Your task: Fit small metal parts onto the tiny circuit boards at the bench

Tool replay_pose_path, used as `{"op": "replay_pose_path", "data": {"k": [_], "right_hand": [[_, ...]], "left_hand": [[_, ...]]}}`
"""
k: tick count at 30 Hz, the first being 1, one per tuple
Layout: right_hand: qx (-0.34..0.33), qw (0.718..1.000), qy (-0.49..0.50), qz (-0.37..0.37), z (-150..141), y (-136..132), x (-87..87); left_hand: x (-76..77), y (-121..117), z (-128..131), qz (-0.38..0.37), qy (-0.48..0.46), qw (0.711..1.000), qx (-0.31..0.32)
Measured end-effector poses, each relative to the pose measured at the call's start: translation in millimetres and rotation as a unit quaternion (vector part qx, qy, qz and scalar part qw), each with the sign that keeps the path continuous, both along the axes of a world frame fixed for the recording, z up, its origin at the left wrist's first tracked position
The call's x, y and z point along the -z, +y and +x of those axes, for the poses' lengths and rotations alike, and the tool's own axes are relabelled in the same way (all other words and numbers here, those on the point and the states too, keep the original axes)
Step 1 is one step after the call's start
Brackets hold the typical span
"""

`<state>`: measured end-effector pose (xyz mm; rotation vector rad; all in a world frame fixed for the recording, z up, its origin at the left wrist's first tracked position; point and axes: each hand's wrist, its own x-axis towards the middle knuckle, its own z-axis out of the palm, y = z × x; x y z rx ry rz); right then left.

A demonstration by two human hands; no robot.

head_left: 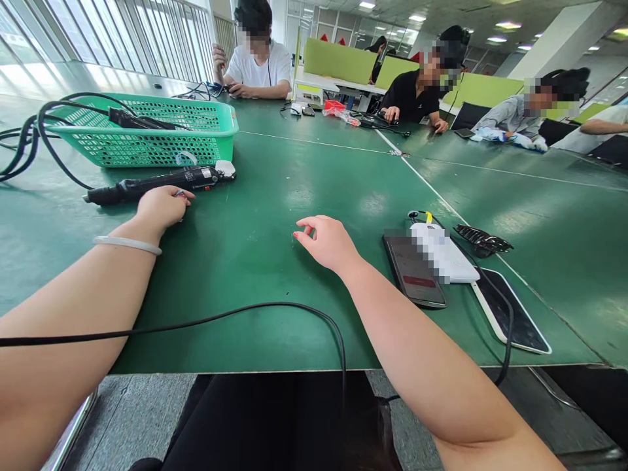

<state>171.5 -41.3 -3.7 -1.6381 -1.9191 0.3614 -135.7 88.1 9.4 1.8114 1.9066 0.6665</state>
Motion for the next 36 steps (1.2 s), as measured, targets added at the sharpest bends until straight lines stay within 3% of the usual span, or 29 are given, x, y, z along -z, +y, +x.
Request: {"op": "replay_pose_path", "data": {"k": [3, 8, 11, 14, 20, 26, 30, 36], "right_hand": [[0.001, 1.000, 0.001, -0.003, 0.4, 0.4, -1.1], [0.002, 1.000, 0.005, -0.019, -0.4, 1.7, -1.5], [0.004, 1.000, -0.002, -0.009, -0.1, 3.0, -0.5], [0.004, 1.000, -0.007, -0.010, 0.7, 3.9, 0.9], [-0.036, 0.998, -0.050, 0.000, -6.5, 5.6, 4.5], [-0.054, 0.992, -0.116, 0.010, -14.3, 8.3, 6.0], [-0.047, 0.997, -0.065, -0.008, -12.0, 7.5, 6.3], [-0.039, 0.998, -0.044, -0.013, -11.9, 6.3, 8.3]], "left_hand": [[4.5, -10.9, 27.7, 0.016, -0.062, 0.998, -0.001], [8.6, -43.0, 95.6, -0.003, -0.179, 0.977, 0.113], [6.7, -66.0, 123.4, -0.077, -0.361, 0.910, 0.189], [0.3, -77.4, 128.6, -0.127, -0.456, 0.861, 0.188], [0.9, -71.4, 118.6, -0.124, -0.492, 0.851, 0.135], [11.3, -75.5, 127.7, -0.235, -0.560, 0.760, 0.231], [5.6, -74.8, 122.9, -0.209, -0.572, 0.768, 0.198], [-2.1, -78.1, 119.4, -0.193, -0.479, 0.840, 0.165]]}}
